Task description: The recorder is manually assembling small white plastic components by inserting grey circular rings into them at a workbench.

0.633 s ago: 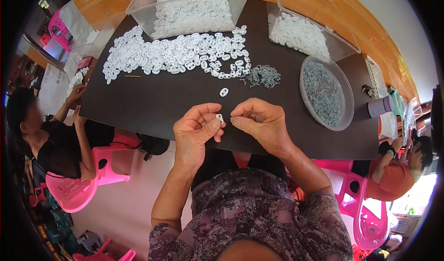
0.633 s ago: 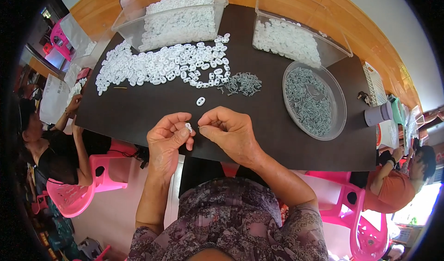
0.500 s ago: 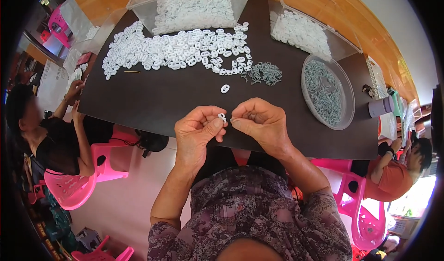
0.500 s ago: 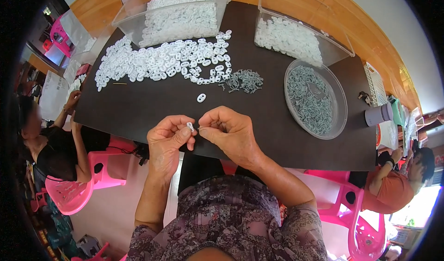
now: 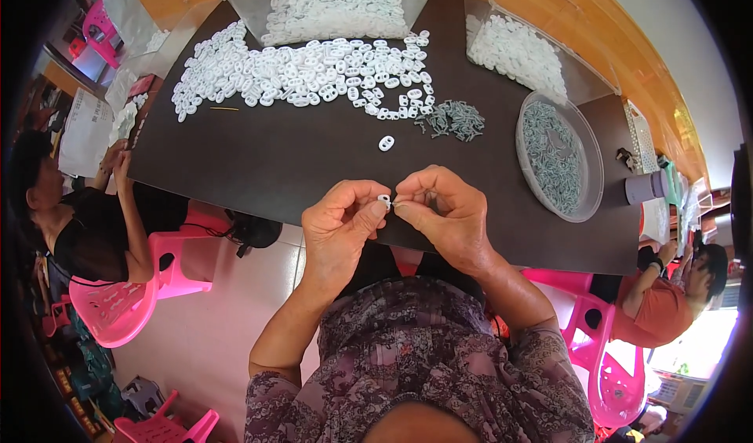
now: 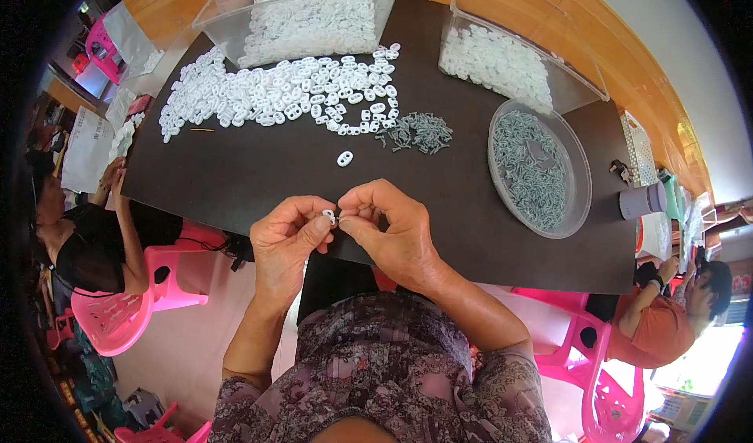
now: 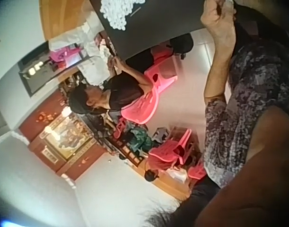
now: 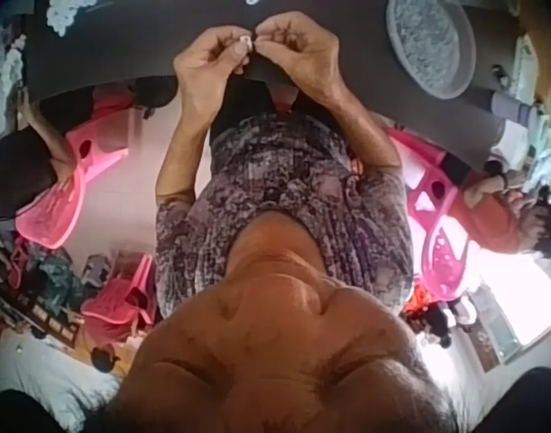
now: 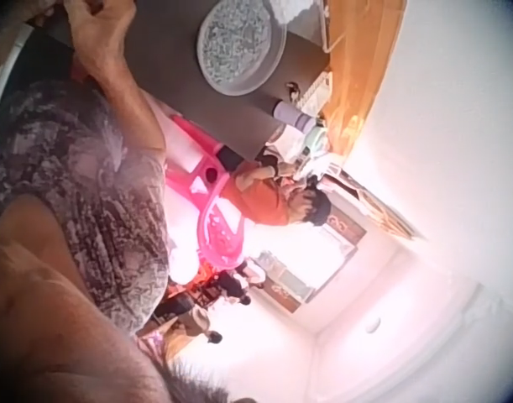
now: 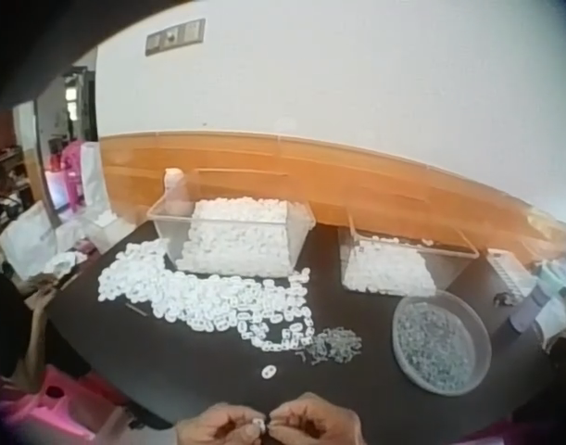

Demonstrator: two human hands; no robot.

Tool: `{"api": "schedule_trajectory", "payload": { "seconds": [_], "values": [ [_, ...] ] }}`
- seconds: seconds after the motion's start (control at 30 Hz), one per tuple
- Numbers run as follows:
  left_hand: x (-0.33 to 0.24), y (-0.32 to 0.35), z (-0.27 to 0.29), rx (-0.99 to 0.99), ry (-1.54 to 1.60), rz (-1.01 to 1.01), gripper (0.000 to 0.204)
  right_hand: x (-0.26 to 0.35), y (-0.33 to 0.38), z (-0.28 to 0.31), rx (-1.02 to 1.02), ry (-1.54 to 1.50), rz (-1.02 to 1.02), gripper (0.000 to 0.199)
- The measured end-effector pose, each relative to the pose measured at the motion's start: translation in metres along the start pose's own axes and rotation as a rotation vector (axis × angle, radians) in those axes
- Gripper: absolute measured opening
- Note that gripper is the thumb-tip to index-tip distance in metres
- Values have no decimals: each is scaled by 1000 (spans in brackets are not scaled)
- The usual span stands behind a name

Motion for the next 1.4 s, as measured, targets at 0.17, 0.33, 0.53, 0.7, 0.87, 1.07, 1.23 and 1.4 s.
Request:
{"api": "schedule_trajectory", "payload": {
  "seconds": [0.17, 0.33, 0.53, 0.7, 0.87, 1.07, 1.23, 1.4],
  "values": [
    [-7, 0, -3, 21, -89, -67, 11, 0, 0, -1, -5, 6, 5, 18],
    [-16, -1, -5, 23, -222, -150, 9, -1, 0, -1, -8, 47, 49, 18],
    [-21, 3, -5, 9, -357, -265, 8, -4, 0, -5, 11, 20, 15, 17],
    [-24, 6, -4, 4, -410, -312, 7, -12, -2, -8, 73, -114, -48, 16],
    [-30, 5, -1, -11, -394, -324, 9, -11, -3, -12, 73, -181, -41, 17],
    [-40, 7, -4, 13, -566, -459, 14, -7, -1, -13, 53, -160, -22, 18],
    [-39, 9, -7, 10, -607, -533, 16, -9, 0, -14, 50, -127, 10, 17],
    [-34, 10, -1, -23, -574, -492, 14, -18, -2, -17, 43, -243, -67, 17]
  ]
}}
Point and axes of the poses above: each hand's wrist, its own y-axis away from the middle knuckle, its own z-axis out of the back of the hand, x = y × z, the point moved 8 cm from there along -y, towards the middle knuckle, and after that the axes turned 15 degrees about -z, right-handed, at the moved point
